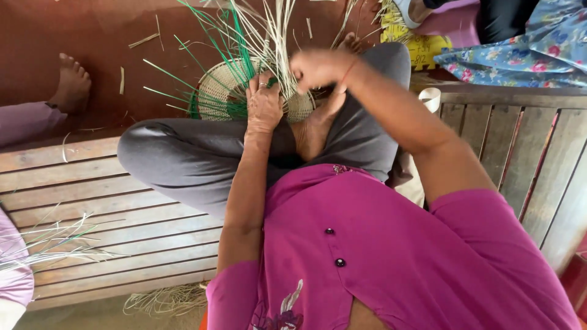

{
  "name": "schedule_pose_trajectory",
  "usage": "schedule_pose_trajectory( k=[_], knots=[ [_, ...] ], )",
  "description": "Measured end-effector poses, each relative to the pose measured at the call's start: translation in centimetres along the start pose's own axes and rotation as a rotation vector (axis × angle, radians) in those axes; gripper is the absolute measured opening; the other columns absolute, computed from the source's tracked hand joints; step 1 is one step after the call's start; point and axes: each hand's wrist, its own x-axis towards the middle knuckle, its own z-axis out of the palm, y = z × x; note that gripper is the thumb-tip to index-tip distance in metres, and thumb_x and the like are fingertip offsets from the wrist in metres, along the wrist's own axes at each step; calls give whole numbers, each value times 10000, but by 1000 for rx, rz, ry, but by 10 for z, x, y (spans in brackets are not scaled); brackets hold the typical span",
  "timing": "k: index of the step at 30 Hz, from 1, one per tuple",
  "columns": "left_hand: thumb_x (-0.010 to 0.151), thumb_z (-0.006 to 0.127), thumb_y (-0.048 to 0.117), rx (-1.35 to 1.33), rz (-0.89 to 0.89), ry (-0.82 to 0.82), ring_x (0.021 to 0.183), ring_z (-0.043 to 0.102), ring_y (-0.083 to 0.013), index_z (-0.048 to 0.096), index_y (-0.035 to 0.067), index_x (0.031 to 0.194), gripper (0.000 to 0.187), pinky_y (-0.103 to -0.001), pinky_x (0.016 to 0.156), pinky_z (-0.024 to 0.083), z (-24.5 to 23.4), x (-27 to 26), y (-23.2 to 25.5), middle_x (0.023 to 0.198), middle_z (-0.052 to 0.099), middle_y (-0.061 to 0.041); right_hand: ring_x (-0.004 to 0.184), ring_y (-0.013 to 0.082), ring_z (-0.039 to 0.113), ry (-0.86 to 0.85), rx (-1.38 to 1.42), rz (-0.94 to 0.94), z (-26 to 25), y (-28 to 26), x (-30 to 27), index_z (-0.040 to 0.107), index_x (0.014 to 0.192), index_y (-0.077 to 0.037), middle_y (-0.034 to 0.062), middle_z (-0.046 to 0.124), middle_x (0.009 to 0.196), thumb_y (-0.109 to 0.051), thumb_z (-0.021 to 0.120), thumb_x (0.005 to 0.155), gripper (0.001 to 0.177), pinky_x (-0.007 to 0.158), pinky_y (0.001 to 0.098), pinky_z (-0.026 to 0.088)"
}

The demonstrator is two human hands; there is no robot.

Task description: Weaving dried plant fibers together to create a circular base for a basket or hat.

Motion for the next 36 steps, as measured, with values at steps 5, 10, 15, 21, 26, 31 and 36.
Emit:
schedule_pose_trajectory(
  k=[5, 10, 15, 21, 26, 31, 36],
  knots=[
    [819, 645, 70, 5, 5, -36, 1098, 506, -441, 666, 29, 1239, 422, -514, 926, 457, 17, -7, -17, 1359, 536, -209, 985, 328, 574, 392, -234, -297, 92, 28, 6, 719, 1056, -85, 84, 667, 1155, -138, 743, 794, 268, 877, 459, 487],
    [745, 765, 250, -45, -78, -77, 1254, 465, -448, 721, 74, 1096, 395, -538, 1029, 422, 6, -4, -4, 1424, 528, -186, 781, 382, 637, 468, -122, -177, 87, 24, 15, 645, 912, -12, 160, 697, 879, -132, 683, 801, 167, 736, 475, 510],
    [726, 784, 201, 28, -105, -50, 1253, 471, -413, 775, 100, 1041, 332, -509, 1029, 418, 14, -2, -5, 1374, 547, -175, 639, 360, 632, 339, 9, 17, 70, 15, 16, 666, 800, -3, 169, 668, 751, -215, 699, 867, 225, 676, 466, 521],
    [720, 758, 74, -151, -123, -4, 1206, 526, -384, 767, 77, 1031, 312, -420, 1051, 450, 9, 1, -13, 1324, 632, -126, 578, 355, 542, 242, 123, 45, 83, 24, 8, 624, 804, 29, 186, 600, 680, -187, 714, 866, 242, 622, 482, 485],
    [763, 741, 34, -220, -184, -5, 1207, 565, -350, 753, 50, 1096, 334, -411, 1016, 507, 8, 2, -16, 1285, 677, -109, 897, 383, 621, 434, -161, -57, 110, 29, 21, 662, 925, 37, 182, 687, 991, -163, 696, 821, 229, 796, 472, 529],
    [746, 717, 25, -204, -189, 38, 1175, 593, -343, 760, 70, 982, 244, -406, 985, 525, 5, 3, -11, 1260, 696, -90, 948, 336, 614, 506, -143, -52, 116, 26, 21, 687, 934, -17, 121, 674, 1026, -150, 693, 846, 160, 843, 438, 514],
    [736, 668, 1, -175, -193, 70, 1120, 613, -341, 758, 44, 976, 260, -405, 947, 550, 35, 0, -29, 1182, 731, -97, 1009, 328, 614, 497, -49, -90, 112, 31, 17, 705, 1021, -42, 96, 691, 1120, -139, 655, 823, 226, 886, 423, 497]
  ],
)
